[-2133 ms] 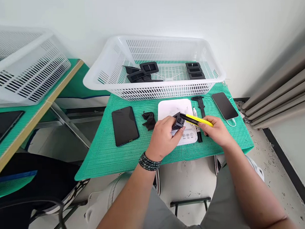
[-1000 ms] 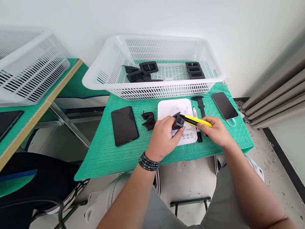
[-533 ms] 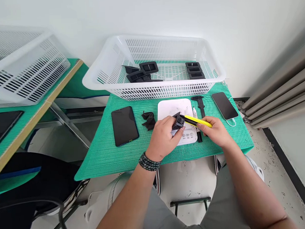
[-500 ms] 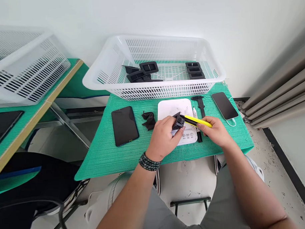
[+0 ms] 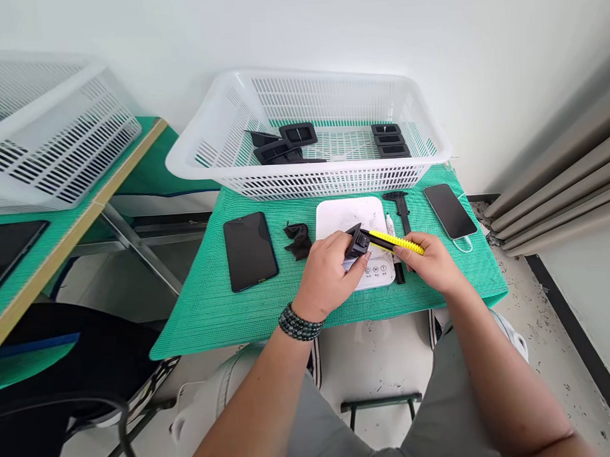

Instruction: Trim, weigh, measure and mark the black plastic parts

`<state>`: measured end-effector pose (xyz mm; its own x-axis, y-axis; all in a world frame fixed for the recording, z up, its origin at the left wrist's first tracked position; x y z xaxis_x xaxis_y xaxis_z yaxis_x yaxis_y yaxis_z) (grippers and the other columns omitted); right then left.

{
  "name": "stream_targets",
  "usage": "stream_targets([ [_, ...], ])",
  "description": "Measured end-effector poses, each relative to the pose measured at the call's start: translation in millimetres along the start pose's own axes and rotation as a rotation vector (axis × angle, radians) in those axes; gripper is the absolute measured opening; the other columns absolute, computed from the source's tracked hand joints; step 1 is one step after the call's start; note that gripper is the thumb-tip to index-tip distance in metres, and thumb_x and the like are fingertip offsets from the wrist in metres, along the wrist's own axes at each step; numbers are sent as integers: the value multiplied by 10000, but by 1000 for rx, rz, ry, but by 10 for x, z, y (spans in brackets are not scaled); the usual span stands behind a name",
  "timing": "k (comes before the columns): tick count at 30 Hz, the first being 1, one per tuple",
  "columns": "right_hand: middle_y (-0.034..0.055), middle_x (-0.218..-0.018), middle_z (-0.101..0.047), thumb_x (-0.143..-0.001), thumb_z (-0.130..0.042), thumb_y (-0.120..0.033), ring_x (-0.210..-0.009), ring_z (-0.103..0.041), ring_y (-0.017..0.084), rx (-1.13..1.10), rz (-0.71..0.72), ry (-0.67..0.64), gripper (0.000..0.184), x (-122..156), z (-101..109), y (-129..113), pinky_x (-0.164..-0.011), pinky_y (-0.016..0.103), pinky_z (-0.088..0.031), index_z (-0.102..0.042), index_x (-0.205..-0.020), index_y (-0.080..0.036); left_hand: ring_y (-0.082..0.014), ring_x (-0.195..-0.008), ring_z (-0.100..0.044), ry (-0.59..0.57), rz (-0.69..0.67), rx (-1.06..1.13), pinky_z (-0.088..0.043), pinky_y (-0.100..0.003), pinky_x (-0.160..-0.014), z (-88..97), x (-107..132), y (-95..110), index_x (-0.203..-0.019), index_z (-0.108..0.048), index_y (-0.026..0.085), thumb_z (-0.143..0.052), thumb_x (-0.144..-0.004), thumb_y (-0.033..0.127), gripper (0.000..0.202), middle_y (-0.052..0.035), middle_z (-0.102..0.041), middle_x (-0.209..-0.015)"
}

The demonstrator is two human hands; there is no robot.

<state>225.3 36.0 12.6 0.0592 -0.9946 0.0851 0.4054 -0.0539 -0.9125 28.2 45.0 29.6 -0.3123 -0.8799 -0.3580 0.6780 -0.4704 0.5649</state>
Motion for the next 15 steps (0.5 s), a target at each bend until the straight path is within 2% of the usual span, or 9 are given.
stream_targets([
  [15, -17, -602, -526, -817, -632, -544, -602, -459, 165, 12, 6, -1, 336, 4, 4, 0, -569, 298, -348, -598, -722, -223, -241, -759, -605, -1, 0, -10, -461, -370, -702, -7, 3, -5, -788, -446, 238, -567, -934, 362, 227, -38, -590, -774],
])
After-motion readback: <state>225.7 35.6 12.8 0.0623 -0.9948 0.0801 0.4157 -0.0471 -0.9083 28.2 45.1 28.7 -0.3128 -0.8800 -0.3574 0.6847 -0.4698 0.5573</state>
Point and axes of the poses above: each hand's wrist, its own x-axis away from the middle knuckle, its own z-axis out of the back of the hand, y = z × x, the point moved 6 cm from there along -x, towards the middle knuckle
